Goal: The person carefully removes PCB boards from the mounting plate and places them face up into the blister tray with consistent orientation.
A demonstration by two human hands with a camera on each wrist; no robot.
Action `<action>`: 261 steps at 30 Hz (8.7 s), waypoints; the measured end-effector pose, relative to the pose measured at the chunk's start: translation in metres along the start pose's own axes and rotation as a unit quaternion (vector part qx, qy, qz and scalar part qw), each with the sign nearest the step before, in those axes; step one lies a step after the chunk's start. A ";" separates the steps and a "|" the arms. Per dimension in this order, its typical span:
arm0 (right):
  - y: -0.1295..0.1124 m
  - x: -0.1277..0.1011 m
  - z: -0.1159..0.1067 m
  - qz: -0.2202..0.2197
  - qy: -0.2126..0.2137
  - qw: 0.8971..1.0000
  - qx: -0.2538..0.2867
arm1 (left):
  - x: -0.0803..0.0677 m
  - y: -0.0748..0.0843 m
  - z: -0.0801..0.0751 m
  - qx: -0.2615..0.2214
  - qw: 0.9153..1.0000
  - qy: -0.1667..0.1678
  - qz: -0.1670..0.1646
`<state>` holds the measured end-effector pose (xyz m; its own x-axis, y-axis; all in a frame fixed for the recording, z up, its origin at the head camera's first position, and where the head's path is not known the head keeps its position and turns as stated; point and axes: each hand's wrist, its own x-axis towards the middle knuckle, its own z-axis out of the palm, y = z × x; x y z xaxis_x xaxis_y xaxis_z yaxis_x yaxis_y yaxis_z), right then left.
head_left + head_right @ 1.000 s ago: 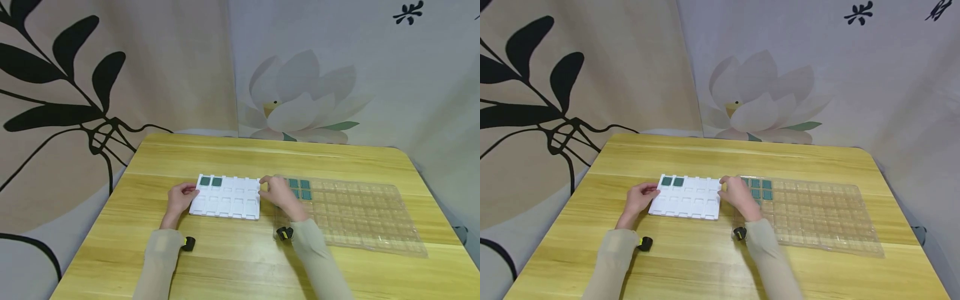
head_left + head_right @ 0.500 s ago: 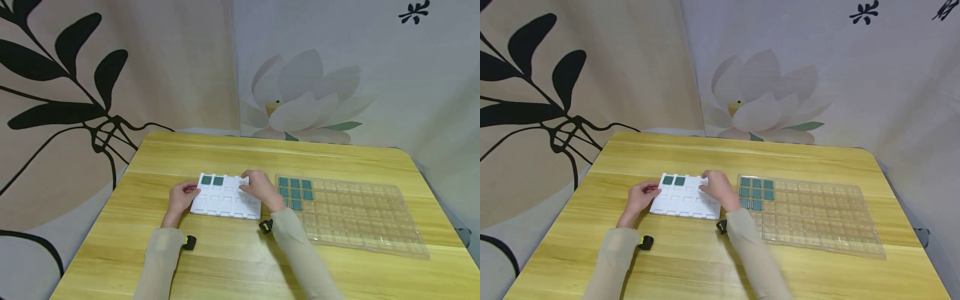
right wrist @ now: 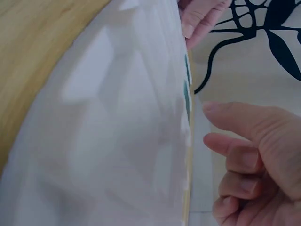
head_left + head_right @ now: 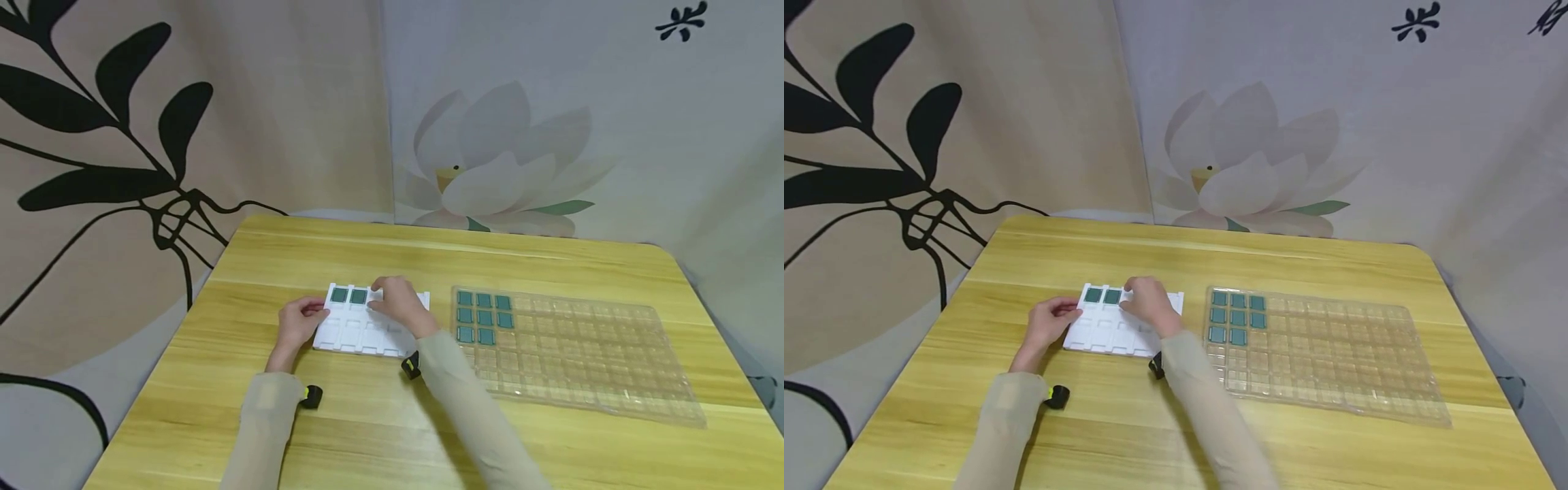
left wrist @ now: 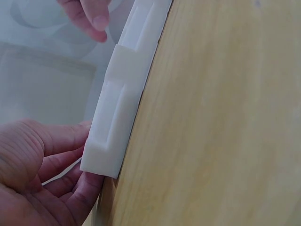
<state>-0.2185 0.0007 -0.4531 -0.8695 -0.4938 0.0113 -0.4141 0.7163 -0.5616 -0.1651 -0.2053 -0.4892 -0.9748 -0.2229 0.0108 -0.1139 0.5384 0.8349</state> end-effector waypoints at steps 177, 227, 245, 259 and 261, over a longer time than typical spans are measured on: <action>0.089 -0.112 -0.080 0.014 0.040 0.999 0.000 | 0.000 0.000 0.000 0.006 1.000 -0.014 -0.020; -0.025 0.025 0.005 -0.061 -0.037 0.997 -0.015 | -0.001 0.002 -0.002 -0.006 1.000 -0.009 -0.021; -0.035 0.045 0.028 0.009 -0.067 0.997 -0.042 | -0.001 0.005 -0.002 0.008 0.999 -0.011 -0.032; -0.035 0.046 0.034 0.009 -0.049 0.998 -0.050 | -0.001 0.003 -0.002 0.009 1.000 -0.011 -0.026; -0.035 0.044 0.032 0.009 -0.048 0.998 -0.044 | -0.001 0.003 -0.002 0.007 1.000 -0.011 -0.026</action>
<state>-0.2338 -0.0626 -0.4595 -0.8494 -0.5217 -0.0800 -0.4239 0.7646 -0.4856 -0.1643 -0.2053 -0.4854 -0.9714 -0.2333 -0.0452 -0.1677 0.5386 0.8257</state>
